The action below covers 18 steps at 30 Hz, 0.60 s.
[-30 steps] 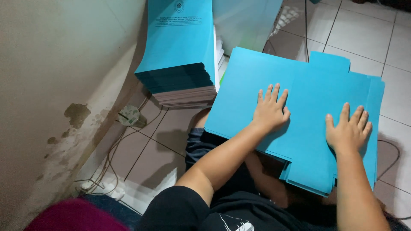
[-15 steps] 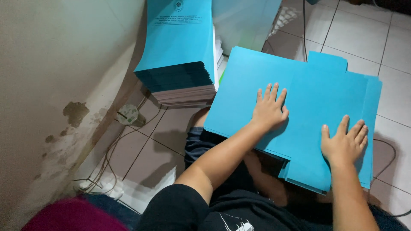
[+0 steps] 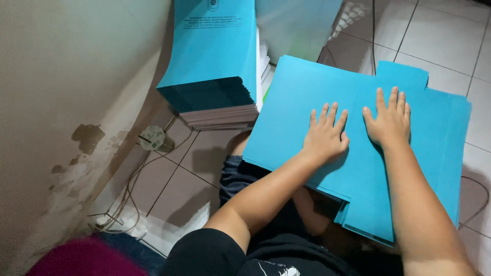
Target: The person sits on the floor and repeatedly takes blue paper covers from a stack on the left, places them on a stack on their lap, and smooths them down with both hands.
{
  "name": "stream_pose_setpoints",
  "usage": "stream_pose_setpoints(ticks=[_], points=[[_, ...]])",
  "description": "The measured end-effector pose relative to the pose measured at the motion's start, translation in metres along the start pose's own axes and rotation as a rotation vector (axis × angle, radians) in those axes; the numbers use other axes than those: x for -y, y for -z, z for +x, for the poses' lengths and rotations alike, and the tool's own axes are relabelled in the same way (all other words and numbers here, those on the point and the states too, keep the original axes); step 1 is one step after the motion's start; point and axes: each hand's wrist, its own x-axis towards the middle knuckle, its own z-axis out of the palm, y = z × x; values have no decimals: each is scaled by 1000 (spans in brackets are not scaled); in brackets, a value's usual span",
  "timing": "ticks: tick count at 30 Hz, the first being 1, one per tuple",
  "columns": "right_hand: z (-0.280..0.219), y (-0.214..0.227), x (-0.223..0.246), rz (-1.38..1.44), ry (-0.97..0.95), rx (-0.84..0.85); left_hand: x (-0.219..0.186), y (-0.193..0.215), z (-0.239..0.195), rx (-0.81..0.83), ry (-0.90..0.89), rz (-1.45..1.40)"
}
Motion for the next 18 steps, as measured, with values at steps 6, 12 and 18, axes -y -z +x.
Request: stream_pose_setpoints(ticks=[6,12,18], points=[[54,-9,-23,40,-133,-148,-3,15,0,44,30,-90],[26,-7,-75,48,-488,-210,-3,22,3,144,50,-77],[-85,-10,-95,-23,-411,-181,1,16,1,75,28,-103]])
